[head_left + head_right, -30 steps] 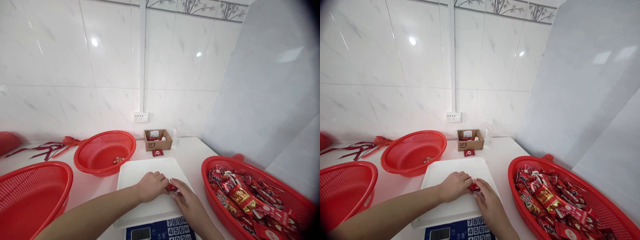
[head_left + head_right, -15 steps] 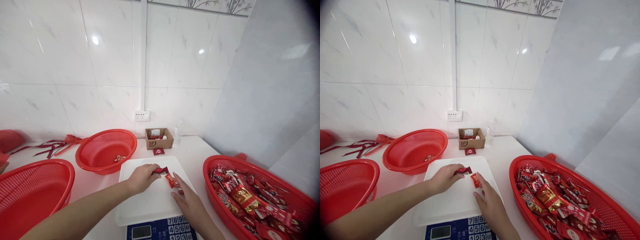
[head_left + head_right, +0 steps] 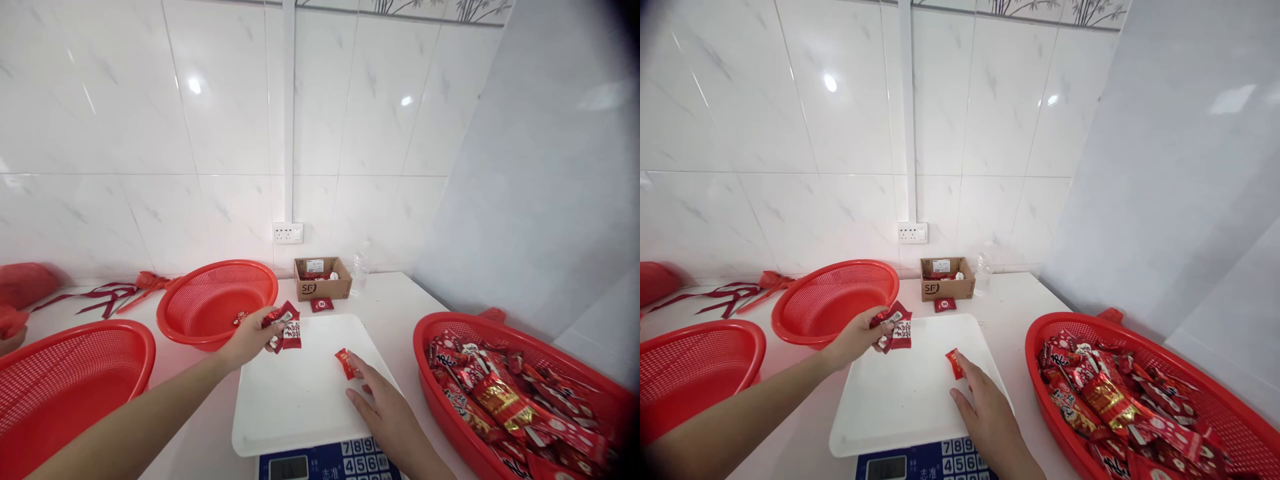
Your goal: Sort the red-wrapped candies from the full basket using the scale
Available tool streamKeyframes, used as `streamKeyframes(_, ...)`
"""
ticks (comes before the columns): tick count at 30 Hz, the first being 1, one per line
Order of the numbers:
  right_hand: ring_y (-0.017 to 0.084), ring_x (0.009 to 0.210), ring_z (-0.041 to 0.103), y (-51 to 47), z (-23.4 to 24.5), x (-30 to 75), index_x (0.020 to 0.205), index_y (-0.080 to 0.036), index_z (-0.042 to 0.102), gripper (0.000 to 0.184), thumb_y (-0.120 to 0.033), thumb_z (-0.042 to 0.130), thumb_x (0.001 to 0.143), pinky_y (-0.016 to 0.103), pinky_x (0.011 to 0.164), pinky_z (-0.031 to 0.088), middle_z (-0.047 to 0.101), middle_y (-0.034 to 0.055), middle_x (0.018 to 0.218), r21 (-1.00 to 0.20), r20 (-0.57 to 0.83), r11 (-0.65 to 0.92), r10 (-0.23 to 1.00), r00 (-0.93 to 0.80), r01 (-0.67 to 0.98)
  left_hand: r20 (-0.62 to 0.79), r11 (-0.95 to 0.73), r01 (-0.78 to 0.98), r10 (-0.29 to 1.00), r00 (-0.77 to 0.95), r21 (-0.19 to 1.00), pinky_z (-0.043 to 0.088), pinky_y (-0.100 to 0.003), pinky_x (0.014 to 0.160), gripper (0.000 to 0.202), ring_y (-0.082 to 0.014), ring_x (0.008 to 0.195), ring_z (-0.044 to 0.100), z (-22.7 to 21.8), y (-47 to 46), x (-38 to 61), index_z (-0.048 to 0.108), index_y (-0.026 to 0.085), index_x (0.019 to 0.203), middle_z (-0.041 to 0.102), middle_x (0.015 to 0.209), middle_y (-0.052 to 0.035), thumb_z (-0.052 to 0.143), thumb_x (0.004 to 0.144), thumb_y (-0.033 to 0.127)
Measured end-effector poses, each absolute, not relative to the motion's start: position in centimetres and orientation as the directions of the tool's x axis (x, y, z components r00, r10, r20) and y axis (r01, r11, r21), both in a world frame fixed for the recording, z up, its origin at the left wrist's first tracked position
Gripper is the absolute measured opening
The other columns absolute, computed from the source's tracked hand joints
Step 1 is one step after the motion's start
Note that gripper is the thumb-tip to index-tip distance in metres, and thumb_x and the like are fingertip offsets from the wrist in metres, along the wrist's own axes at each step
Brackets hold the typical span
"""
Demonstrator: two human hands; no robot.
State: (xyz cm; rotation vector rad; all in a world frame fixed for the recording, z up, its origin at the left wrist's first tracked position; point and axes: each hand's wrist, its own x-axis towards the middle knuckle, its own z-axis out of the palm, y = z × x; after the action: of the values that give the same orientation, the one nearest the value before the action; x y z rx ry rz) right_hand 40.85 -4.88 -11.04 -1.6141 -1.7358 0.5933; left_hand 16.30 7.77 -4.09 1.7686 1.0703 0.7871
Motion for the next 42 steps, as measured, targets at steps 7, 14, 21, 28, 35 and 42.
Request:
streamKeyframes(7,0.022,0.124,0.045,-5.0,-10.9,40.8,0.140,-0.020,0.037,0.054,-0.038,0.041,0.088,0.041,0.099,0.042,0.042,0.0052,0.142,-0.741,0.168,0.114,0.986,0.019,0.661,0.172,-0.209,0.427,0.977,0.124,0.880,0.055,-0.035,0.068,0.040,-0.0205,0.076,0.065,-2.4,10.6,12.4,0.050,0.017,0.107,0.066,0.091,-0.0082,0.044,0.085,0.050)
streamKeyframes(14,0.022,0.125,0.044,-5.2,-10.6,40.8,0.138,-0.023,0.039,0.052,-0.035,0.042,0.088,0.042,0.101,0.040,0.044,0.0039,0.141,-0.742,0.172,0.118,0.985,0.017,0.660,0.246,-0.253,0.754,0.961,0.125,0.606,0.039,-0.060,0.088,0.053,-0.0413,0.122,0.042,-3.0,11.7,10.8,0.040,0.016,0.130,0.042,0.136,-0.0235,0.051,0.082,0.038)
streamKeyframes(21,0.024,0.110,0.056,-5.1,-10.6,40.7,0.138,-0.023,0.040,0.054,-0.039,0.044,0.086,0.042,0.091,0.048,0.051,0.0074,0.134,-0.772,0.185,0.088,0.979,0.090,0.630,0.157,-0.708,0.594,0.683,0.713,0.382,0.029,-0.037,0.108,0.047,-0.0233,0.133,0.034,-5.9,6.1,20.1,0.049,0.021,0.126,0.048,0.138,-0.0082,0.056,0.083,0.037)
streamKeyframes(28,0.022,0.097,0.062,-5.1,-11.0,41.2,0.132,-0.019,0.041,0.055,-0.046,0.046,0.084,0.039,0.083,0.052,0.059,0.0134,0.122,-0.867,0.254,0.078,0.919,0.303,0.493,0.057,-0.913,0.374,0.387,0.920,0.160,0.039,-0.040,0.098,0.033,-0.0259,0.117,0.049,-7.9,3.5,27.1,0.053,0.015,0.118,0.057,0.122,-0.0130,0.041,0.093,0.033)
streamKeyframes(35,0.020,0.093,0.062,-5.9,-11.2,41.1,0.127,-0.019,0.046,0.047,-0.045,0.046,0.087,0.036,0.083,0.050,0.061,0.0120,0.118,-0.870,0.299,0.128,0.905,0.303,0.476,0.090,-0.826,0.554,0.562,0.822,0.100,0.048,-0.034,0.079,0.037,-0.0244,0.096,0.058,-7.0,5.7,24.0,0.050,0.016,0.120,0.062,0.104,-0.0120,0.043,0.085,0.010)
streamKeyframes(42,0.020,0.091,0.062,-5.8,-11.1,40.9,0.124,-0.020,0.048,0.045,-0.045,0.045,0.087,0.036,0.078,0.051,0.061,0.0115,0.117,-0.864,0.286,0.113,0.912,0.294,0.491,0.248,-0.455,0.880,0.876,0.415,0.137,0.043,-0.041,0.088,0.048,-0.0312,0.118,0.048,-3.1,9.4,15.2,0.025,0.016,0.141,0.047,0.131,-0.0195,0.028,0.094,0.025)
